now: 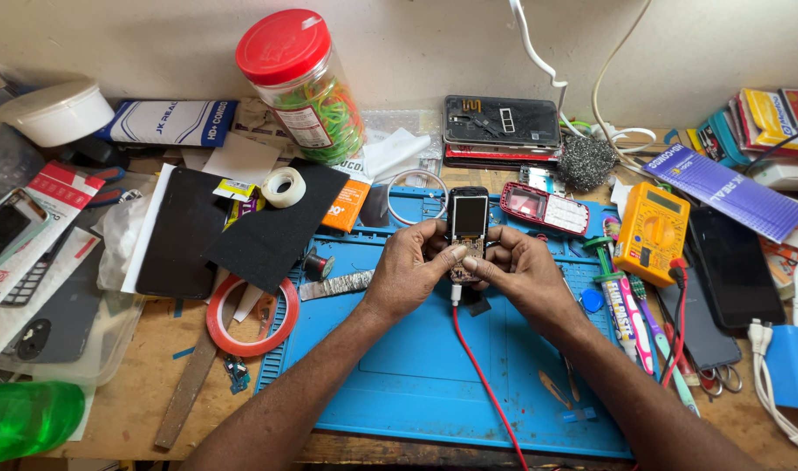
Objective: The person connects wires to a small battery, then attaches the battery to a disassembled mobile phone. They plug a charging cable into the phone and press buttons on the keypad to test the device's functionality.
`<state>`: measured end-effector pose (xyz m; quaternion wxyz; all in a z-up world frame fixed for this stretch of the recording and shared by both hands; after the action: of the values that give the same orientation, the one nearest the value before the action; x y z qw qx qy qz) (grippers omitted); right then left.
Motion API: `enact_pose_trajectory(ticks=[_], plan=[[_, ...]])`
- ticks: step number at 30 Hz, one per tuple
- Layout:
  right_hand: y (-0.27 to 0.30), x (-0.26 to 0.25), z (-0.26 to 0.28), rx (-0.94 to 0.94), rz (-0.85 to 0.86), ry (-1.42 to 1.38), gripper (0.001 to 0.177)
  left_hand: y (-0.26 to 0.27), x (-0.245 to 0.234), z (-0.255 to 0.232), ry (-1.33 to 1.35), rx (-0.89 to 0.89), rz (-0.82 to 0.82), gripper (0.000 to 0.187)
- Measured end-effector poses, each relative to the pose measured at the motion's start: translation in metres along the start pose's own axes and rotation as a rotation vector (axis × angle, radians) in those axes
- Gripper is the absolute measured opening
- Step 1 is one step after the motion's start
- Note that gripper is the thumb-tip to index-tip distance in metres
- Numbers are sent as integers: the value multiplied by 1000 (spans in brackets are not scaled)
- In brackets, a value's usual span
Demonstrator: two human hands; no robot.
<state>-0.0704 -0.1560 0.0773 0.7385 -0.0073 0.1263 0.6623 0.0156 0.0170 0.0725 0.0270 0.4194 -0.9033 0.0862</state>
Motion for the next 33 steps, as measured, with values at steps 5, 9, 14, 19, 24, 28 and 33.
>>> enact_pose_trajectory(ticks=[5,9,14,19,24,28,33], plan=[[0,-2,0,-28,-16,28,29,-2,-5,1,-42,-39,17,22],[-5,-6,-8,-36,-22,33,28,-2,-4,0,-90,18,26,25],[-5,-8,-10,-59,-15,1,31,2,5,-2,-32,-34,-57,27],[-2,-6,-5,29,-6,-15,32,1,9,-3,182,-71,-40,24],[-5,-9,-10,-69,-32,113,33,3,3,7,-141,-1,-62,25],[-4,-9,-9,-69,-21,72,27,4,3,10,16,-23,-23,25],[-2,-7,-4,-40,-16,53,25,3,6,5,70,-25,-28,25]])
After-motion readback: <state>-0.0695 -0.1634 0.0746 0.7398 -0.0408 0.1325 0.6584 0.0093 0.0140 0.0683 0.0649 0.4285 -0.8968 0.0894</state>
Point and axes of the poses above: each hand's wrist, its own y-axis away from the middle knuckle, its own x-axis out of the palm, z = x × y, the point moved 1 cm from there along -y, towards the middle knuckle, and after that the axes turned 10 degrees about y, right-handed, at the moved point
